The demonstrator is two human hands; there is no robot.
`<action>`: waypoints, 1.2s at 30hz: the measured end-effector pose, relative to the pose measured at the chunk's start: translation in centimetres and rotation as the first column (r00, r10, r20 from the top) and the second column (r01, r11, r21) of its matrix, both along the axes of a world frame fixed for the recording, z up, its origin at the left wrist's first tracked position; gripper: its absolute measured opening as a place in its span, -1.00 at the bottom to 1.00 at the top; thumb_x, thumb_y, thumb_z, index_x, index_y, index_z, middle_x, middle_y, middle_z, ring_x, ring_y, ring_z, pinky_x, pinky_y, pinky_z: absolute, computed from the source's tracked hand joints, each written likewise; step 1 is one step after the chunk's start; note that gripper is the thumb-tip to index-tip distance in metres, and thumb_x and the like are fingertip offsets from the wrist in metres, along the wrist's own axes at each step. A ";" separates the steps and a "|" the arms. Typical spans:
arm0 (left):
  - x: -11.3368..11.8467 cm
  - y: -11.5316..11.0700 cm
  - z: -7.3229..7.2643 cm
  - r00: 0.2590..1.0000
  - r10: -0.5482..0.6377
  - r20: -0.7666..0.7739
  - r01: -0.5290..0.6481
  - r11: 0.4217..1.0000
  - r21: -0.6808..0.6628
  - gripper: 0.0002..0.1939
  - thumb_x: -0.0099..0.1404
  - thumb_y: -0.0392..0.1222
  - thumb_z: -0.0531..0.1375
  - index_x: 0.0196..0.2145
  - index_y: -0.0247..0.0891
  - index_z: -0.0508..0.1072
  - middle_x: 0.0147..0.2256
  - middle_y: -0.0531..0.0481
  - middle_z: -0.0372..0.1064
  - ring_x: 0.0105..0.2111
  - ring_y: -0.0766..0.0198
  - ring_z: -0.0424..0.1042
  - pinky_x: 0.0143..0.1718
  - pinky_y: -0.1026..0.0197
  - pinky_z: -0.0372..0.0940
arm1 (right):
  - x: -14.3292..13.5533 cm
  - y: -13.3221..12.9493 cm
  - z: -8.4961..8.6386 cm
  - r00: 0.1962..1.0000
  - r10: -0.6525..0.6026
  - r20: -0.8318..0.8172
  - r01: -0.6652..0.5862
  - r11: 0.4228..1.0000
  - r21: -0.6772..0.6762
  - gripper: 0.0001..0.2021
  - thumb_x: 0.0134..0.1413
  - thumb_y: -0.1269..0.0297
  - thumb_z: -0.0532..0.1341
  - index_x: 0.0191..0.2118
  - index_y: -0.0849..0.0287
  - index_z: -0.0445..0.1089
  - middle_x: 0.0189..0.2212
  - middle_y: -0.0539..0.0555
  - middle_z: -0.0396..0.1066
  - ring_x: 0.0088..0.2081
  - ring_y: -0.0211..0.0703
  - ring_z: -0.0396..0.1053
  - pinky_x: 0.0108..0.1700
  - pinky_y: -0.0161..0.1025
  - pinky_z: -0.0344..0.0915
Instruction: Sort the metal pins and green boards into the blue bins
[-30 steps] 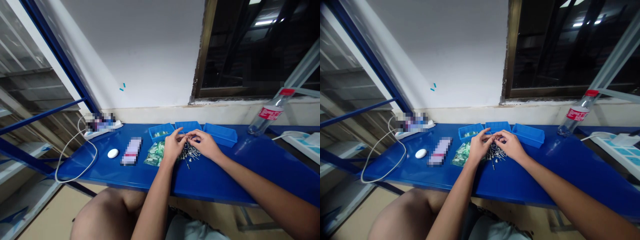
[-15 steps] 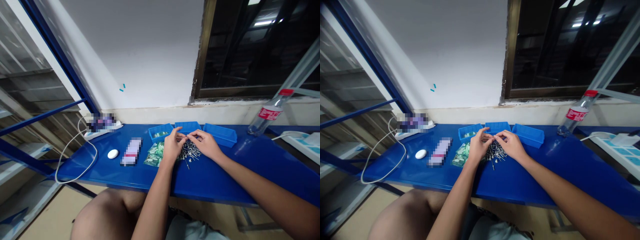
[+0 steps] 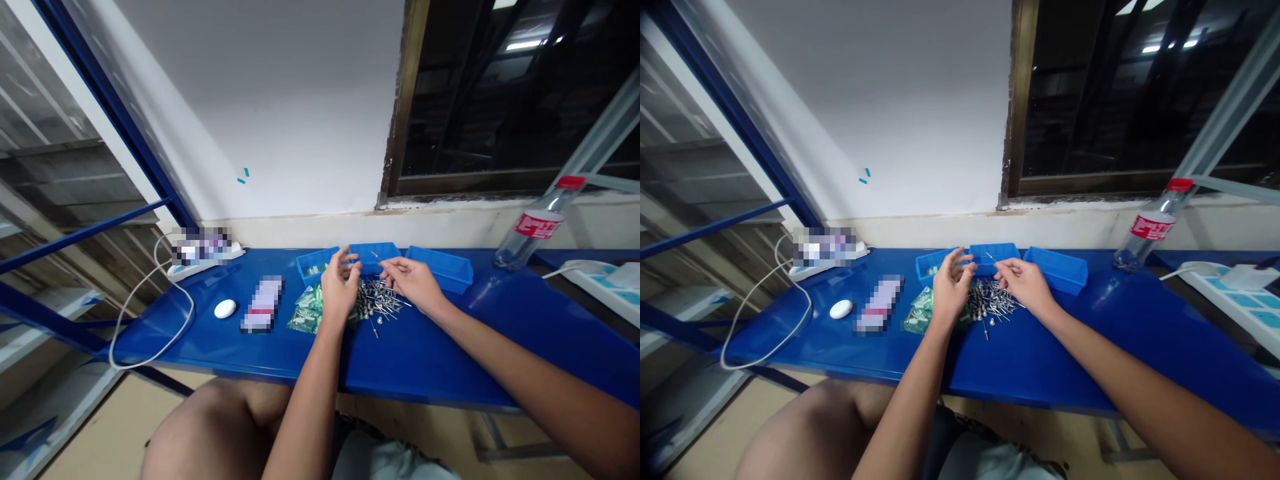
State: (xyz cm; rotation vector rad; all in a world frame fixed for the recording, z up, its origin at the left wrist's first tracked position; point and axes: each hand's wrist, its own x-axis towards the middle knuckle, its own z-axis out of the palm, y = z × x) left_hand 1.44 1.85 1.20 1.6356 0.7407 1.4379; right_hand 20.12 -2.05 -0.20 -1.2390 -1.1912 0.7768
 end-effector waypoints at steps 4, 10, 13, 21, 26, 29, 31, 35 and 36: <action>0.0 0.0 -0.1 0.999 0.030 -0.042 -0.029 0.999 0.021 -0.62 0.48 -0.27 0.21 0.21 -0.16 0.38 0.00 -0.20 0.56 -0.19 0.15 0.63 -0.10 0.00 0.57 | 0.1 0.7 0.1 0.996 -0.077 -0.049 0.077 0.997 -0.002 -0.54 0.10 -0.18 0.38 -0.25 0.18 0.50 -0.42 0.12 0.56 -0.57 -0.24 0.39 -0.66 -0.37 0.12; 0.0 -0.2 0.1 0.993 0.053 -0.107 -0.046 0.997 0.066 -0.65 0.49 -0.16 0.22 0.19 -0.18 0.40 -0.08 -0.16 0.57 -0.21 0.15 0.62 -0.15 0.06 0.54 | 2.4 0.2 1.7 0.912 -0.316 0.262 0.276 0.944 0.180 -0.63 0.22 -0.10 0.29 -0.25 0.16 0.53 -0.45 0.11 0.58 -0.49 -0.12 0.48 -0.45 -0.23 0.36; -0.1 -0.3 0.1 0.988 0.063 -0.142 -0.050 0.994 0.092 -0.65 0.50 -0.16 0.21 0.19 -0.18 0.40 -0.08 -0.15 0.58 -0.21 0.16 0.61 -0.17 0.08 0.53 | 4.5 -0.4 2.6 0.690 -0.506 0.517 0.358 0.860 0.365 -0.73 0.28 0.06 0.24 -0.30 0.13 0.54 -0.40 0.11 0.59 -0.39 -0.06 0.50 -0.27 -0.16 0.39; 0.1 -0.3 0.0 0.968 0.094 -0.231 -0.062 0.988 0.142 -0.64 0.48 -0.27 0.17 0.20 -0.21 0.40 -0.10 -0.14 0.59 -0.21 0.17 0.59 -0.20 0.13 0.49 | 5.2 0.8 1.6 0.526 -0.461 0.715 0.178 0.881 0.438 -0.73 0.36 0.13 0.19 -0.21 0.11 0.62 -0.27 0.20 0.57 -0.14 0.14 0.43 0.00 0.06 0.35; 0.0 -0.5 0.2 0.967 0.100 -0.235 -0.067 0.987 0.144 -0.66 0.48 -0.25 0.17 0.17 -0.20 0.43 -0.11 -0.14 0.60 -0.16 0.14 0.60 -0.14 0.10 0.51 | 3.0 0.7 1.2 0.539 -0.333 0.774 0.016 0.922 0.386 -0.73 0.38 0.14 0.19 -0.06 0.05 0.64 -0.19 0.22 0.57 -0.06 0.20 0.41 0.07 0.17 0.36; -0.1 -0.6 0.3 0.969 0.095 -0.227 -0.063 0.987 0.146 -0.67 0.49 -0.24 0.17 0.17 -0.20 0.44 -0.11 -0.13 0.60 -0.15 0.15 0.60 -0.15 0.12 0.51 | 1.8 0.0 1.0 0.546 -0.134 0.827 -0.189 0.942 0.277 -0.75 0.38 0.18 0.20 0.00 0.01 0.62 -0.15 0.16 0.58 -0.07 0.13 0.45 0.09 0.12 0.39; -0.1 -0.7 0.3 0.969 0.096 -0.229 -0.064 0.987 0.146 -0.67 0.49 -0.24 0.17 0.17 -0.20 0.44 -0.11 -0.13 0.60 -0.16 0.15 0.60 -0.16 0.14 0.51 | 1.3 -0.2 0.7 0.520 -0.013 0.854 -0.317 0.926 0.207 -0.78 0.34 0.22 0.24 -0.01 -0.01 0.62 -0.09 0.15 0.58 -0.04 0.11 0.47 0.11 0.11 0.40; -0.1 -0.8 0.5 0.965 0.103 -0.239 -0.071 0.988 0.139 -0.68 0.48 -0.24 0.18 0.16 -0.20 0.44 -0.12 -0.12 0.59 -0.17 0.16 0.60 -0.17 0.16 0.50 | 1.0 0.1 -0.1 0.487 0.066 0.871 -0.387 0.910 0.148 -0.78 0.31 0.33 0.24 -0.06 -0.01 0.63 -0.06 0.13 0.60 0.01 0.10 0.48 0.11 0.08 0.42; -0.1 -0.8 0.5 0.965 0.103 -0.242 -0.071 0.988 0.138 -0.68 0.48 -0.24 0.18 0.15 -0.21 0.44 -0.12 -0.12 0.60 -0.17 0.16 0.60 -0.17 0.16 0.50 | 1.0 0.2 -0.2 0.481 0.068 0.874 -0.382 0.914 0.139 -0.77 0.31 0.35 0.24 -0.06 0.00 0.63 -0.08 0.12 0.61 0.00 0.09 0.50 0.11 0.07 0.42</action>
